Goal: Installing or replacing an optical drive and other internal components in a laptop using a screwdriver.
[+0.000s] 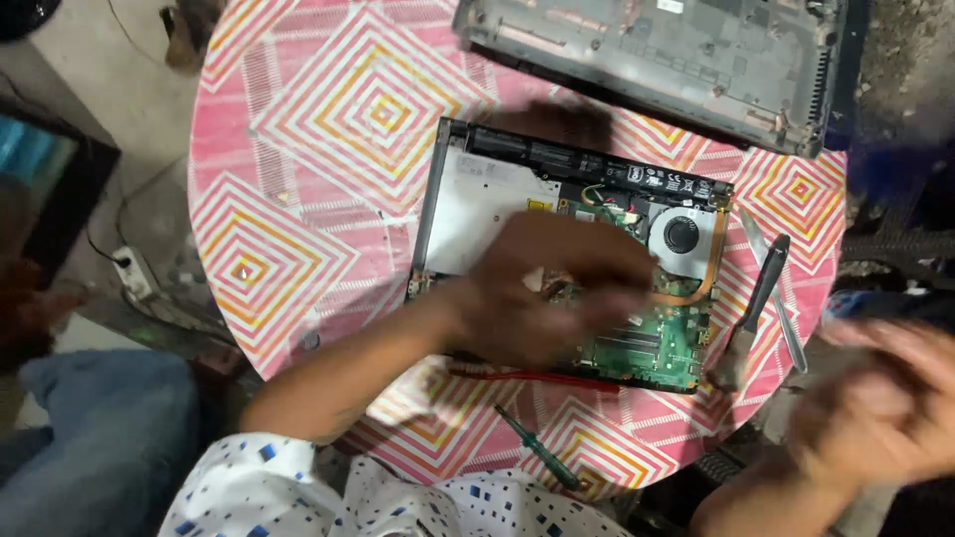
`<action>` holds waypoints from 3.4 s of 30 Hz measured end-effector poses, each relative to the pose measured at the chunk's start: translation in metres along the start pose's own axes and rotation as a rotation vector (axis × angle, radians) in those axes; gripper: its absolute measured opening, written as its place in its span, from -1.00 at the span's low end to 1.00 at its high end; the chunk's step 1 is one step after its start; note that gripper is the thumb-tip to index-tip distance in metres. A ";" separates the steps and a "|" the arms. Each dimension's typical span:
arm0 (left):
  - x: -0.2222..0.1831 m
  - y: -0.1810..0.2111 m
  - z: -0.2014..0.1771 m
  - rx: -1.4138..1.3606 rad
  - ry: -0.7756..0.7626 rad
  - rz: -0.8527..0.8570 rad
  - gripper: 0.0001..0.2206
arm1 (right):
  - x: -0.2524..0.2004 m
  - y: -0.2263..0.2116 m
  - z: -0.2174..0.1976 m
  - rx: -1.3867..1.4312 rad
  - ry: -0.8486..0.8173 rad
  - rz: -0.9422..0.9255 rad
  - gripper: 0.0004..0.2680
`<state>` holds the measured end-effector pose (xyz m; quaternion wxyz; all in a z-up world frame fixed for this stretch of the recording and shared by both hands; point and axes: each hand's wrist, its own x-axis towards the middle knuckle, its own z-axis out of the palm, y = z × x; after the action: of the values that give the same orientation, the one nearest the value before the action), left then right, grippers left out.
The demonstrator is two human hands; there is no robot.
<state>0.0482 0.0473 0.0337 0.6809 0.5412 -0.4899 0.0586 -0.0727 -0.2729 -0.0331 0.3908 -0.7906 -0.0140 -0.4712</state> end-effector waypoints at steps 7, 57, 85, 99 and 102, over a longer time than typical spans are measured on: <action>-0.063 -0.050 -0.126 0.753 0.672 -0.381 -0.90 | 0.016 0.016 0.067 -0.128 -0.587 0.089 -0.91; -0.099 -0.097 -0.129 1.278 0.446 -0.758 -0.93 | -0.033 -0.009 0.122 -0.028 -1.013 -0.329 -0.81; -0.105 -0.099 -0.132 1.245 0.432 -0.711 -0.84 | -0.028 -0.025 0.127 0.197 -1.090 -0.263 -0.76; -0.108 -0.100 -0.134 1.280 0.426 -0.699 -0.85 | -0.032 -0.031 0.127 0.068 -1.069 -0.383 -0.75; -0.108 -0.100 -0.135 1.287 0.418 -0.698 -0.87 | -0.030 -0.032 0.127 0.105 -1.036 -0.410 -0.81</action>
<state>0.1349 0.1626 -0.1045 0.2887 0.9327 -0.0205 0.2153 -0.0085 -0.1598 -0.0684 0.2720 -0.8794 -0.3810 -0.0863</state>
